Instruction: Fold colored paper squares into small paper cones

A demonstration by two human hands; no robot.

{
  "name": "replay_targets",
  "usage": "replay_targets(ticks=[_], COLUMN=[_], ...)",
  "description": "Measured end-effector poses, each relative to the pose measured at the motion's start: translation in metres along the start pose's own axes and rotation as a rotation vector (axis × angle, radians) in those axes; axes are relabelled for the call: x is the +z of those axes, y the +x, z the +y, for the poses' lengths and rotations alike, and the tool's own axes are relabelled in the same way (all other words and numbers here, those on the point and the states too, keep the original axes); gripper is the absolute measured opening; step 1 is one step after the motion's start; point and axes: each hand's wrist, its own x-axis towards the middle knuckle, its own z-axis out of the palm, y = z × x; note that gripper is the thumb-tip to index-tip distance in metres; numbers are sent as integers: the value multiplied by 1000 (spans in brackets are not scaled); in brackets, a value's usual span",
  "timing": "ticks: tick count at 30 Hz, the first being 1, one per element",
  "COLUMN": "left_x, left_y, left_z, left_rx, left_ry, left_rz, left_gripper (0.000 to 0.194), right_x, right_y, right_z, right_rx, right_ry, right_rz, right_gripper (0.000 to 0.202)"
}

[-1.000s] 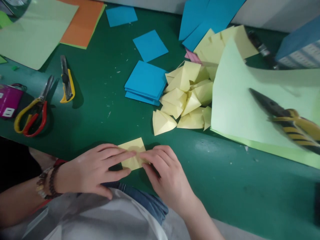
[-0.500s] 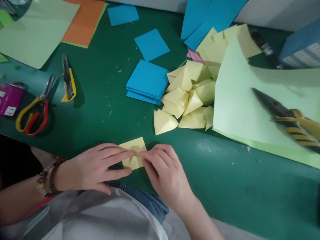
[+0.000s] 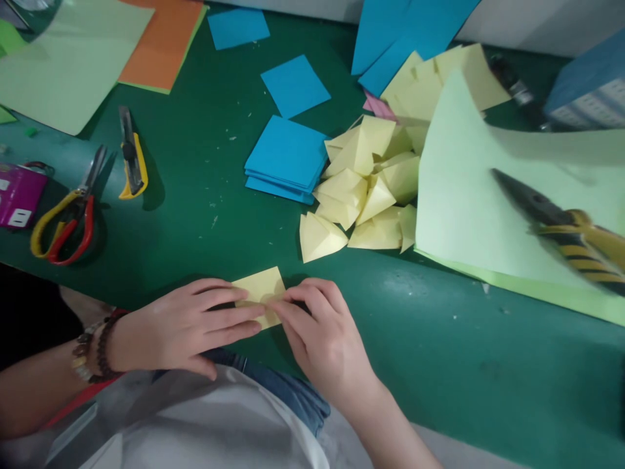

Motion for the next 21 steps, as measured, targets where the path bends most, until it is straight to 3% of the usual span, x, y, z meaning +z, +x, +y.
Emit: replay_targets(ticks=[14, 18, 21], left_x=[3, 5, 7], left_y=[1, 0, 0], left_z=[1, 2, 3], left_rx=[-24, -26, -28], left_ry=[-27, -32, -34], left_rz=[-12, -22, -27], left_gripper=[73, 73, 72], right_x=[-3, -18, -20], right_y=[-2, -16, -30], right_z=[1, -16, -36], right_rx=[1, 141, 208], right_ry=[35, 79, 138], right_rz=[7, 126, -4], right_gripper=[22, 24, 22])
